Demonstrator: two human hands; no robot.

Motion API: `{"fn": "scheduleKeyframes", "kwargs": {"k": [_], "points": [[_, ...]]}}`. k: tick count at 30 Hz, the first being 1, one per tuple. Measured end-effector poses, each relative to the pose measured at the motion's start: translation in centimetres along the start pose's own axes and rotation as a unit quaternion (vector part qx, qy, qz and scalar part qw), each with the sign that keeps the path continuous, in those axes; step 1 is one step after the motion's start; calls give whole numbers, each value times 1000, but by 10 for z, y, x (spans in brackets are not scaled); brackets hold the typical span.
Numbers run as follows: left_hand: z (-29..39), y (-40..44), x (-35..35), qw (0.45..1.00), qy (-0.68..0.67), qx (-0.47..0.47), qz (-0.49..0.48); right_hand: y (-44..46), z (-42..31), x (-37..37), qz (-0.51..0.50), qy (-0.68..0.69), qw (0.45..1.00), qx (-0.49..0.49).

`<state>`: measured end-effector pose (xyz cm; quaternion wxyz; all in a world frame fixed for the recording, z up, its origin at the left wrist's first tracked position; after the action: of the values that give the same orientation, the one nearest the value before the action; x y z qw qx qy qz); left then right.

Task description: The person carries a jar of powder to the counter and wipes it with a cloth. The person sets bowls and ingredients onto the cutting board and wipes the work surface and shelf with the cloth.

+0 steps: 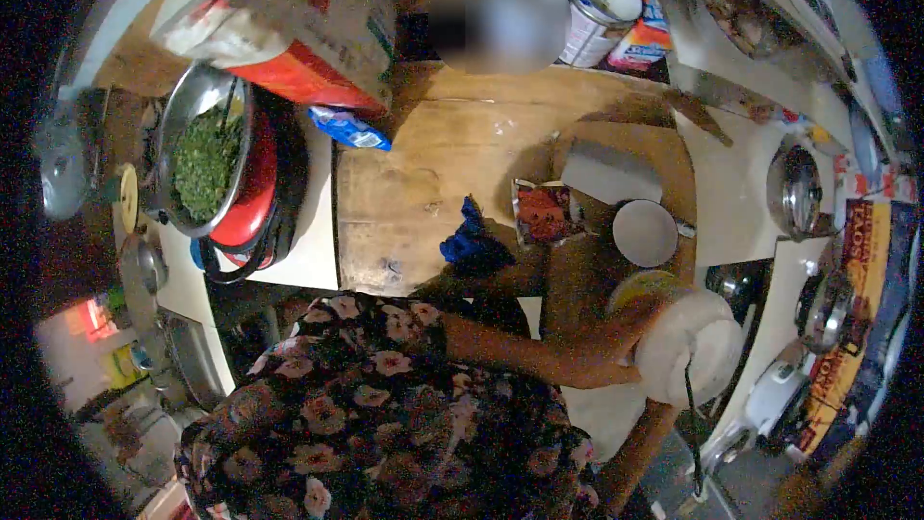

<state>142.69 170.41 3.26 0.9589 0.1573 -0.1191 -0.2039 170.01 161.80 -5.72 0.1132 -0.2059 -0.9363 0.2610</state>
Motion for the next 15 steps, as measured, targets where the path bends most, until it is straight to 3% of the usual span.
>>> {"fn": "scheduleKeyframes", "kwargs": {"k": [5, 7, 8, 10, 15], "points": [[0, -34, -33, 986, 139, 26, 91, 10, -14, 110, -114, -32, 993, -2], [18, -38, -61, 980, 195, 6, 50, 1, -13, 139, -127, -32, 991, -11], [22, -38, -68, 982, 181, 30, 41, 1, -12, 157, -148, -22, 989, -11], [16, -51, -73, 995, 94, -22, 34, -4, -7, 174, -164, -18, 986, -1], [11, -67, -84, 992, 115, -53, 16, -29, 8, 190, -173, 4, 985, 4]]}}
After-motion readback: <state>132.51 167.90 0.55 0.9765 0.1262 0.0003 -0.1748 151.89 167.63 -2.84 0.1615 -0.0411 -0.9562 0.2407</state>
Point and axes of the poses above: each hand's wrist, its own y-axis towards the middle knuckle, its own x-axis out of the palm, z = x × y, the point moved 8 cm from there along y, towards the middle knuckle, and after that the axes turned 11 degrees about x, right-handed, at the moved point
